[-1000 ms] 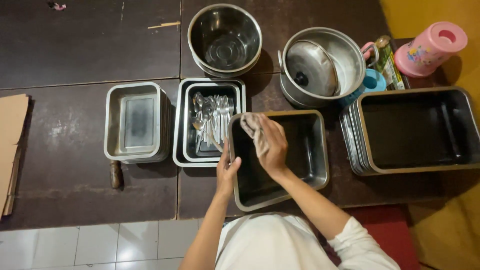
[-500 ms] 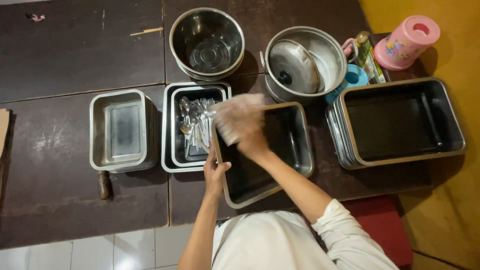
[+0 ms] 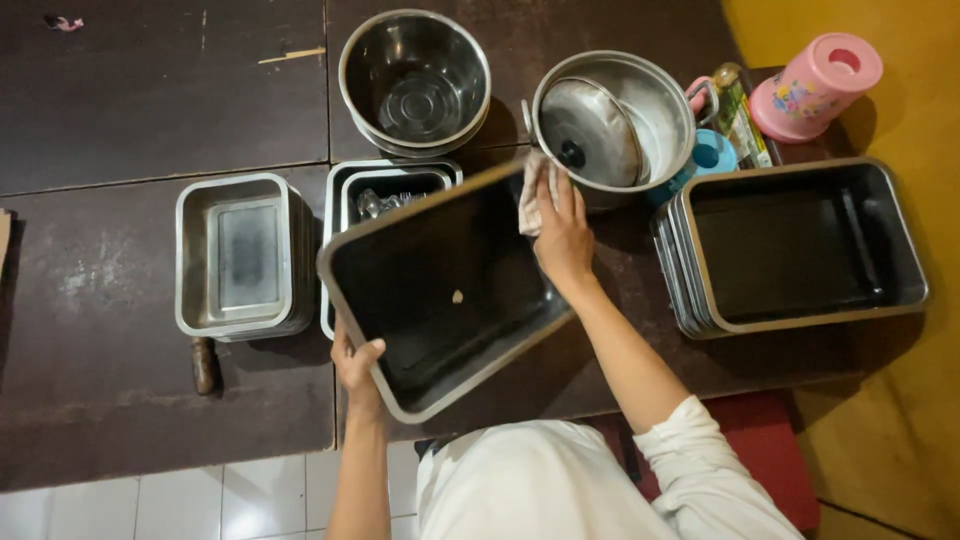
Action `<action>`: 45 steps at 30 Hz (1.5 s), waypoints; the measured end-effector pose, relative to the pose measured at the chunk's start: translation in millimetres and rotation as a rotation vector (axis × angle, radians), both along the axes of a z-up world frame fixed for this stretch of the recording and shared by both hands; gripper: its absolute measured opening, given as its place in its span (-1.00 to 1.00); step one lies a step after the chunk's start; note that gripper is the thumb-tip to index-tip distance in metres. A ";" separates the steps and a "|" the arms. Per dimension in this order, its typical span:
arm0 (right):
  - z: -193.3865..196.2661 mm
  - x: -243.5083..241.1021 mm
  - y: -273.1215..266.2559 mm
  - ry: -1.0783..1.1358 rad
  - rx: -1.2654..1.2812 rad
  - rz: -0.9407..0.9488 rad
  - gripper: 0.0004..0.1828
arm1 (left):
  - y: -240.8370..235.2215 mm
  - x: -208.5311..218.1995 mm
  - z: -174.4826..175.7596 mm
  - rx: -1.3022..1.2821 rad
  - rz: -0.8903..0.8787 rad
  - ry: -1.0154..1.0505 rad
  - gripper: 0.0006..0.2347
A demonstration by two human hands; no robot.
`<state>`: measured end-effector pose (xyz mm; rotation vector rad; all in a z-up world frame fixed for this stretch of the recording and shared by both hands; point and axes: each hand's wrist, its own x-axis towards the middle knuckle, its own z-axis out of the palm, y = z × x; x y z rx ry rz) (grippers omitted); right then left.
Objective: Wiping and drying metal food containers and bowls with a cloth.
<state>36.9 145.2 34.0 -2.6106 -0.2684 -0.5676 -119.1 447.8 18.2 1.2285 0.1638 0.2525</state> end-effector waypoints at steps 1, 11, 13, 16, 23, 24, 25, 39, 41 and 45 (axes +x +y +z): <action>-0.9 -8.7 1.4 0.014 -0.066 -0.021 -0.14 | -4.2 0.7 4.9 -0.110 0.091 0.044 -0.27; -59.9 -134.1 63.8 0.227 0.030 0.247 -0.93 | -10.4 47.2 -16.3 -0.788 0.196 -0.065 -0.56; -63.8 -156.8 77.2 0.275 0.031 0.290 -0.89 | -23.4 51.4 -1.5 -0.825 0.178 -0.098 -0.57; -30.5 -163.5 69.5 0.418 0.171 0.269 -0.76 | -27.0 55.7 4.2 -0.852 0.101 -0.193 -0.57; 37.0 -114.5 10.8 0.145 0.785 -0.014 -0.65 | -24.1 71.1 7.4 -0.755 0.127 -0.079 -0.59; 49.2 -113.0 22.7 0.148 0.783 -0.011 -0.65 | -30.4 74.3 3.2 -0.756 0.132 -0.080 -0.59; 61.5 -111.4 34.1 -0.003 0.539 0.177 -0.68 | -37.0 77.6 -0.7 -0.750 0.117 -0.094 -0.59; 98.8 -124.5 118.9 0.462 0.416 0.246 -0.19 | -91.9 60.3 -30.2 -0.061 0.355 -0.132 -0.43; 99.4 -110.5 129.2 0.676 0.638 0.196 -0.17 | -102.0 48.7 -13.2 -0.084 0.252 -0.213 -0.35; 97.7 -118.2 122.8 0.157 0.703 0.524 -0.26 | -86.9 57.3 -89.2 -0.506 0.173 -0.176 -0.38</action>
